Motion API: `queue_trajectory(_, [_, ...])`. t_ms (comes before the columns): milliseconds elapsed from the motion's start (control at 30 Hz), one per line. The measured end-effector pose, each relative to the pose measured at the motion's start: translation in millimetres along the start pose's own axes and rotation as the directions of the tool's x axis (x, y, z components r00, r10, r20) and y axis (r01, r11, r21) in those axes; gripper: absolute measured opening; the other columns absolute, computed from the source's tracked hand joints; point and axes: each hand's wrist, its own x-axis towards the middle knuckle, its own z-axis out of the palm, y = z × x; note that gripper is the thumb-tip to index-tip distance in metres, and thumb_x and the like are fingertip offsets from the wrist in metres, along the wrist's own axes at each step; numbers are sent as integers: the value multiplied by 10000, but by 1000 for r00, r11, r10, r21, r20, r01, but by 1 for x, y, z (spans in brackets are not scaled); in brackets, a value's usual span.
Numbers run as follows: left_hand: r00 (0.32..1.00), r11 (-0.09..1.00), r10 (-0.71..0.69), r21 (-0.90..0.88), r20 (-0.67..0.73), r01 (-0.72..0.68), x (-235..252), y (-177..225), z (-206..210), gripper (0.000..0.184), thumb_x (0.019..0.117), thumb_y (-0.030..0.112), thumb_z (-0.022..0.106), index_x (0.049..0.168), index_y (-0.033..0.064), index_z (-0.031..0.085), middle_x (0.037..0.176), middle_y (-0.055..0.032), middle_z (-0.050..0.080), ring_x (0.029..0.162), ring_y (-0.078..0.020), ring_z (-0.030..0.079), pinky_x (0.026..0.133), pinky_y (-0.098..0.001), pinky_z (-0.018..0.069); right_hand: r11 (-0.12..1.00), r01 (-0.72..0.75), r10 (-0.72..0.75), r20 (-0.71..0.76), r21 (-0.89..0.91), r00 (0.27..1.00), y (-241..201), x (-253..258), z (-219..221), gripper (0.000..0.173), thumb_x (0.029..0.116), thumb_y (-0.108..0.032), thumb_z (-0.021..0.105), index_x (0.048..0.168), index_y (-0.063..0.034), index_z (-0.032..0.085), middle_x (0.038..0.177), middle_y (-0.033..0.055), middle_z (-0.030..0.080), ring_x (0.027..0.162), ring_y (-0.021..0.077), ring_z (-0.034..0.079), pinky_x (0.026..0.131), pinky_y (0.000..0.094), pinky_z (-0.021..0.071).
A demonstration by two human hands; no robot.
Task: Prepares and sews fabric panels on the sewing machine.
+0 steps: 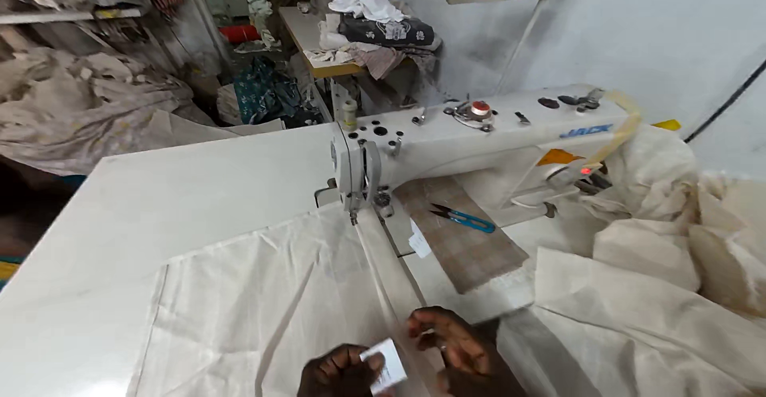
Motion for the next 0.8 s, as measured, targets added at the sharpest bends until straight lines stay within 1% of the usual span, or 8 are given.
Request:
queue_trajectory(100, [975,995,26,98,-219,-5,54,18,-14,103,995,-2,576,918,-18,642,778,-33,687,713,-106,685,727,-270,594,828,-145,167,-10,-542,986,-3,19,-12,277,938,-41,652,1174,92,704,1099,244,710,934,319,710,817,435,584])
queue_trajectory(200, [936,950,205,288,-287,-120,120,35,-13,67,957,8,636,948,-51,666,863,-74,667,790,-117,627,760,-286,529,720,-81,19,-97,-689,995,-3,68,-2,202,946,-1,575,1027,54,752,873,179,727,715,255,700,677,379,591])
queue_trajectory(267, [927,906,275,391,-253,-162,159,45,-7,200,953,10,634,1115,-108,639,1058,-192,658,980,-232,618,898,-393,501,608,-80,-50,-139,-790,989,-2,114,10,198,950,-45,600,1035,53,750,923,199,728,785,301,717,731,414,596])
queue_trajectory(367, [919,794,264,608,-293,-34,192,45,-5,341,908,74,697,1196,-89,614,1188,-285,617,1155,-409,572,993,-551,444,403,-315,318,-191,-859,929,3,152,29,351,987,-98,586,1280,91,620,1263,289,621,1125,419,652,954,506,529])
queue_trajectory(400, [917,749,254,663,-306,14,193,46,-7,395,885,102,732,1215,-77,610,1241,-303,588,1212,-450,537,1019,-584,418,361,-320,304,-214,-876,928,12,151,34,349,975,-70,593,1281,96,623,1260,292,621,1115,422,660,932,502,544])
queue_trajectory(500, [924,702,247,711,-292,37,190,46,-10,403,825,106,771,1157,-60,615,1219,-292,564,1213,-453,490,1006,-589,389,360,-158,-121,-214,-920,969,47,131,40,285,815,77,675,1093,104,731,956,253,688,777,368,724,658,436,611])
queue_trajectory(567, [930,698,210,712,-302,74,190,48,-8,394,831,110,776,1154,-53,621,1236,-283,563,1244,-444,465,1040,-588,352,441,-75,-257,-206,-894,944,57,123,34,317,751,92,662,1055,101,751,849,211,669,628,288,676,573,371,586])
queue_trajectory(800, [918,746,182,657,-351,103,197,57,2,212,914,91,721,1075,-34,660,1150,-212,642,1261,-409,460,1058,-628,263,527,-36,-336,-247,-849,909,64,121,27,325,732,68,629,1025,80,769,772,154,633,538,158,580,515,234,515])
